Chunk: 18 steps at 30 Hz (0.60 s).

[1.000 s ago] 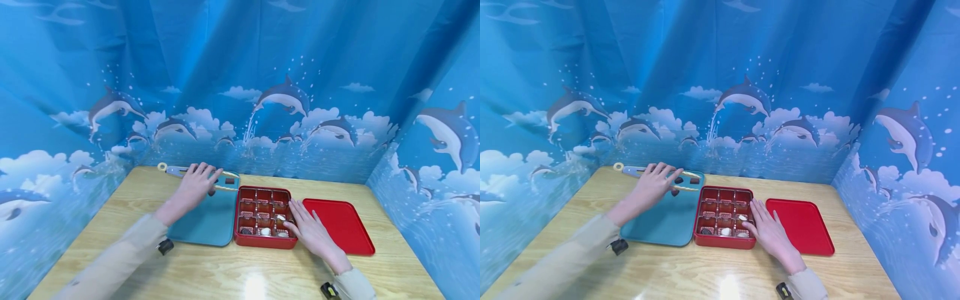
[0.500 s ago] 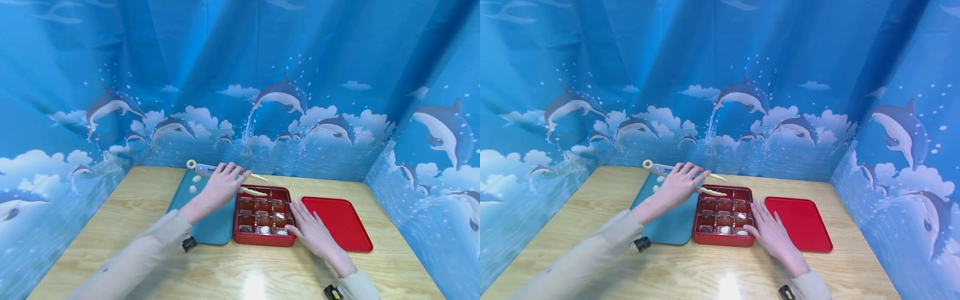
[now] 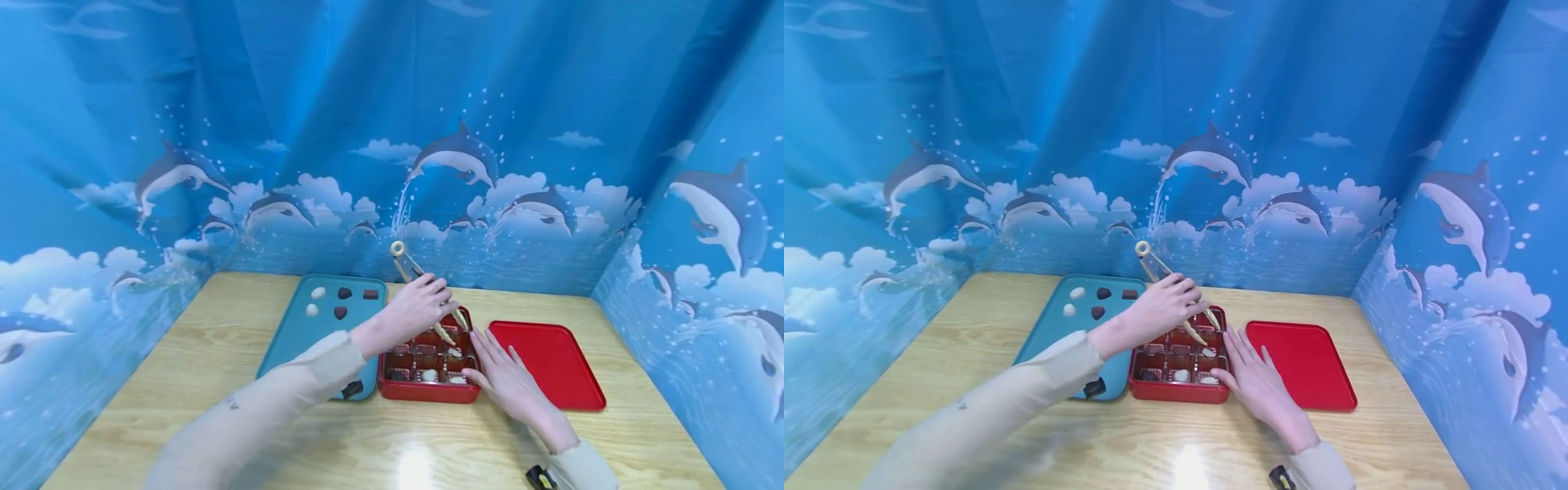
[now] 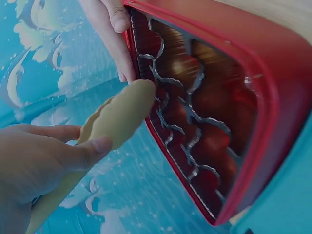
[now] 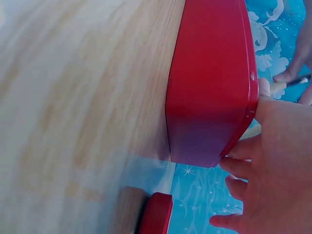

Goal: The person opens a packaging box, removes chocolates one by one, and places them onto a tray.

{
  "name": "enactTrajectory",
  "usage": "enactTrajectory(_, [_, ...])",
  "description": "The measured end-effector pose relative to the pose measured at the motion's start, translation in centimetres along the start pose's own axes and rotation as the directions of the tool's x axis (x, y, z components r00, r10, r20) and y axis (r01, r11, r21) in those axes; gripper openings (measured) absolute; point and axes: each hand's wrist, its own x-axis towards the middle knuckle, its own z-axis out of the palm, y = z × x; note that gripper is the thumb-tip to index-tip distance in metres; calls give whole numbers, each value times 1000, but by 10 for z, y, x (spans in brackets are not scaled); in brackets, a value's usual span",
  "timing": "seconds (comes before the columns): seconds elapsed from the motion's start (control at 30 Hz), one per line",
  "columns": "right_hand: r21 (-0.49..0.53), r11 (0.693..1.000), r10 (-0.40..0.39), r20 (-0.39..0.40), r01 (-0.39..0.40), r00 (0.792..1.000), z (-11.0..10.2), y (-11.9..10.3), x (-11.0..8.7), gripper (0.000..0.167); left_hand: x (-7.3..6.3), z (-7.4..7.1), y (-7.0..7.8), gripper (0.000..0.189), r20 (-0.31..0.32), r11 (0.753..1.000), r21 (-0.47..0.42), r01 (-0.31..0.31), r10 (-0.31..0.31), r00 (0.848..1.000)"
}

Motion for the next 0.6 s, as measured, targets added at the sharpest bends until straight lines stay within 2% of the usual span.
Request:
enactTrajectory(0.1, [-3,1000,-1,2,1,1000,1,1,0,74,11,-2,4,36,44,998,45,-43,41,998])
enactTrajectory(0.27, [3,1000,7,20,-7,1000,0,0,0,75,25,-6,11,37,136,990,94,-106,93,986])
enactTrajectory(0.6, [-3,1000,13,33,-13,999,-1,1,0,76,45,-11,30,27,209,976,131,-172,142,967])
